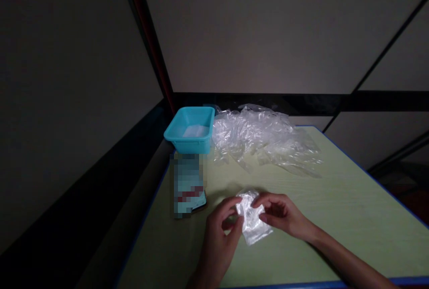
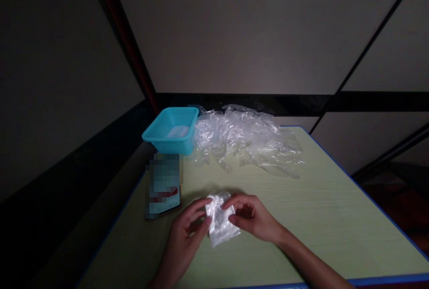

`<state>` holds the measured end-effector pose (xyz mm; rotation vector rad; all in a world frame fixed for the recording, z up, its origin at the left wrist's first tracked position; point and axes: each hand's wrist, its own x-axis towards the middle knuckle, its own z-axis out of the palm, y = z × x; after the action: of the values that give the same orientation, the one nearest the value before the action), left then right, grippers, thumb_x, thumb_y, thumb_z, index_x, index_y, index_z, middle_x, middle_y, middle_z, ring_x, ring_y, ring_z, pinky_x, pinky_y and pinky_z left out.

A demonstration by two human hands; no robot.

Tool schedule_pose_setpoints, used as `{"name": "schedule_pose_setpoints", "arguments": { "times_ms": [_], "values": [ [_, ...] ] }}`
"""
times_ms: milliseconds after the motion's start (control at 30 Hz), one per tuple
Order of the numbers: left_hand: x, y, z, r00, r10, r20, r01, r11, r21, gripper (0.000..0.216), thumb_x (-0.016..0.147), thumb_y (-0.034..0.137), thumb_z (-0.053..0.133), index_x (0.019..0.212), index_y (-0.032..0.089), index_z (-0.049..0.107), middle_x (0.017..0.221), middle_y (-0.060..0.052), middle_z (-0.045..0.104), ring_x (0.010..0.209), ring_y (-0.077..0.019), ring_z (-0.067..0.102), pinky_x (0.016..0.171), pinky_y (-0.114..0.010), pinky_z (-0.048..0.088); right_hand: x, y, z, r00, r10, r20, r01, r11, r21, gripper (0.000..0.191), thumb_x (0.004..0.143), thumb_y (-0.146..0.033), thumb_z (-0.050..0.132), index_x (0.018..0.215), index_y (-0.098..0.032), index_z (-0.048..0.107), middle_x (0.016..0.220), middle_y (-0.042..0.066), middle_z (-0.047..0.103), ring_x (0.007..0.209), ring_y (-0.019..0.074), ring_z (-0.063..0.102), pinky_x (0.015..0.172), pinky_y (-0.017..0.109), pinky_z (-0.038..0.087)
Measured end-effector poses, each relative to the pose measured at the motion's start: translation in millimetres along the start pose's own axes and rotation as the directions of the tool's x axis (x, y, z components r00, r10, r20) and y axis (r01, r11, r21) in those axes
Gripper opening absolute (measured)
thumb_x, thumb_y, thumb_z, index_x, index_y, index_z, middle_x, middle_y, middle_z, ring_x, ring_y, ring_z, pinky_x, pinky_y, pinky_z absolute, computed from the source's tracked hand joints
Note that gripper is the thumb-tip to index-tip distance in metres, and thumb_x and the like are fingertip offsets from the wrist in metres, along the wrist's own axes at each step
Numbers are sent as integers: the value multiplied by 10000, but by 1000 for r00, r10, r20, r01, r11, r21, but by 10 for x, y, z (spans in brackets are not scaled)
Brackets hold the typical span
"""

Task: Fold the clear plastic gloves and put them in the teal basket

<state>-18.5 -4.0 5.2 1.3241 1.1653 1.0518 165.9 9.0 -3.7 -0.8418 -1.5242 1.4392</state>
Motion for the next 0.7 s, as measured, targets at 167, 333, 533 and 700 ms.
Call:
{"name": "schedule_pose_setpoints", "arguments": {
  "times_ms": [167,333,533,700],
  "values": [
    [29,3,2,999,-26,-22,25,998,-62,290,708,230,565,986,160,607,1010,-101,642,848,-221,627,615,-264,506,2,-5,-9,997,33,-70,-35,999,-32,143,773,-258,631,907,-209,620,612,-49,395,546,82,333,469,208,262],
    [43,3,21,999,-44,-30,42,997,-59,376,682,202,588,1054,144,578,905,-85,672,783,-194,635,583,-229,491,23,25,4,993,50,-108,-51,999,-13,155,769,-276,635,909,-215,610,574,-65,336,519,75,303,461,205,243],
    [69,89,-11,996,-71,-60,65,993,-95,522,655,187,618,1164,184,503,1147,-104,578,703,-154,633,537,-219,484,130,38,13,993,94,-74,-92,995,32,222,756,-290,643,951,-218,567,593,-62,376,524,80,311,466,214,237],
    [282,182,-291,979,144,-142,-114,973,198,352,776,210,506,1128,205,510,1204,-109,531,950,-232,599,581,-275,519,382,-147,-95,994,77,-84,-84,993,-86,225,748,-286,645,952,-220,578,558,-74,320,506,80,289,453,208,228]
  ]
}}
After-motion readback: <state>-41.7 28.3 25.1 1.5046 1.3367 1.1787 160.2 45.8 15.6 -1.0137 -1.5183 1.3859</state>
